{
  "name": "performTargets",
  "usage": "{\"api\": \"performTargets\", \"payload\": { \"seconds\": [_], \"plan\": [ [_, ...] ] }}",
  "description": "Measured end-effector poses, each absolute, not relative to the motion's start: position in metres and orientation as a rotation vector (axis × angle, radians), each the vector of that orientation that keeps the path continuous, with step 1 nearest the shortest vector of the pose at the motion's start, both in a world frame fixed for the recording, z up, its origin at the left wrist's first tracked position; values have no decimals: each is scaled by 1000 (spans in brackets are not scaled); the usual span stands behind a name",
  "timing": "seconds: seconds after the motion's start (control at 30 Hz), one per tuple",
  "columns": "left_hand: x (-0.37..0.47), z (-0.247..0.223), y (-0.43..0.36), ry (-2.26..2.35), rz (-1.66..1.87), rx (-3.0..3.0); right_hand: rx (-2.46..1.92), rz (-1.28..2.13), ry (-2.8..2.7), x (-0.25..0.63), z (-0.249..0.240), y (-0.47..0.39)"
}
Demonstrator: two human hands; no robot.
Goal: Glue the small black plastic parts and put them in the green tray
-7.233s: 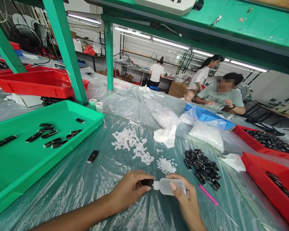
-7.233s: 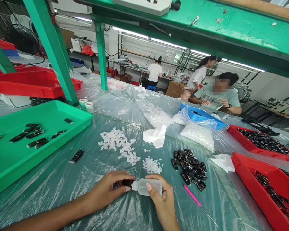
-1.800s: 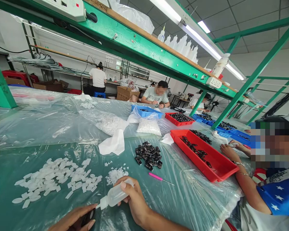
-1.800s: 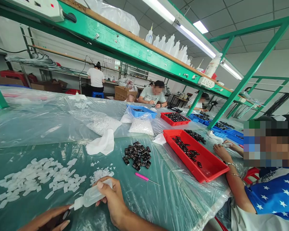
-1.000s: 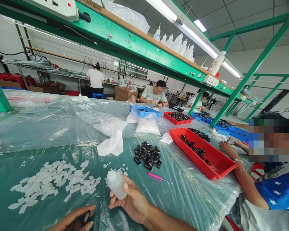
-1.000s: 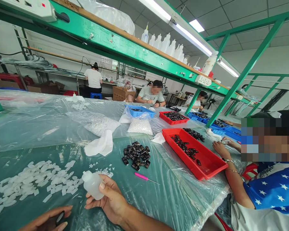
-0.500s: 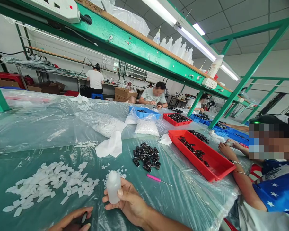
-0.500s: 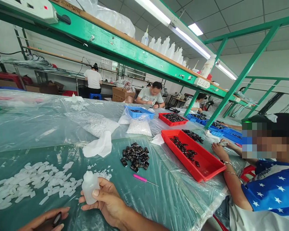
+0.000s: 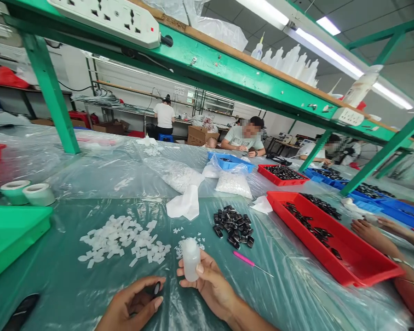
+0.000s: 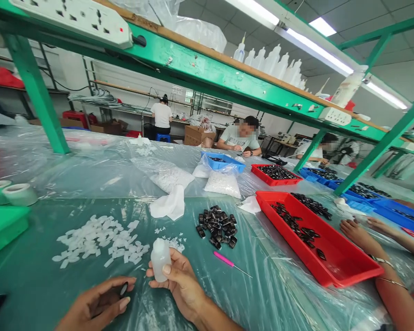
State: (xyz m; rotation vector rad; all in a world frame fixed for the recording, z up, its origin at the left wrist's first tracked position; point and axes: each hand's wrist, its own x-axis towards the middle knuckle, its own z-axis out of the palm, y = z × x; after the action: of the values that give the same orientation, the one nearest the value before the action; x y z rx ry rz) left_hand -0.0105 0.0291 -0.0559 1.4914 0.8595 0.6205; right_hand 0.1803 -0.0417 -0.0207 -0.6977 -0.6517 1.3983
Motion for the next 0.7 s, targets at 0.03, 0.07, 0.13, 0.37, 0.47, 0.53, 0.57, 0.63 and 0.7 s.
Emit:
{"api": "performTargets", "payload": {
  "seconds": [0.03, 0.07, 0.13, 0.37, 0.47, 0.53, 0.57, 0.63, 0.7],
  "plan": [
    [-10, -54, 28, 848, 612, 1517, -707, 1399, -655, 180, -20, -42],
    [-10, -51, 27, 839, 606, 1539, -715, 1399, -659, 180, -20, -43],
    [-10, -44, 24, 837, 620, 1555, -728, 1399, -661, 180, -21, -45],
    [-10, -20, 15, 860, 664, 1533, -750, 1411, -627, 182, -28, -50],
    [-10, -19, 14, 832, 721, 1547, -757, 1420, -618, 182, -30, -50],
    [-10, -21, 14, 818, 742, 1548, -751, 1425, -604, 183, -32, -50],
    [-10, -22, 14, 813, 746, 1547, -747, 1427, -597, 183, -32, -50],
    [-11, -22, 13, 801, 747, 1546, -730, 1432, -588, 183, -32, -50],
    [-11, -21, 12, 793, 745, 1544, -709, 1440, -584, 183, -30, -51]
  ]
}}
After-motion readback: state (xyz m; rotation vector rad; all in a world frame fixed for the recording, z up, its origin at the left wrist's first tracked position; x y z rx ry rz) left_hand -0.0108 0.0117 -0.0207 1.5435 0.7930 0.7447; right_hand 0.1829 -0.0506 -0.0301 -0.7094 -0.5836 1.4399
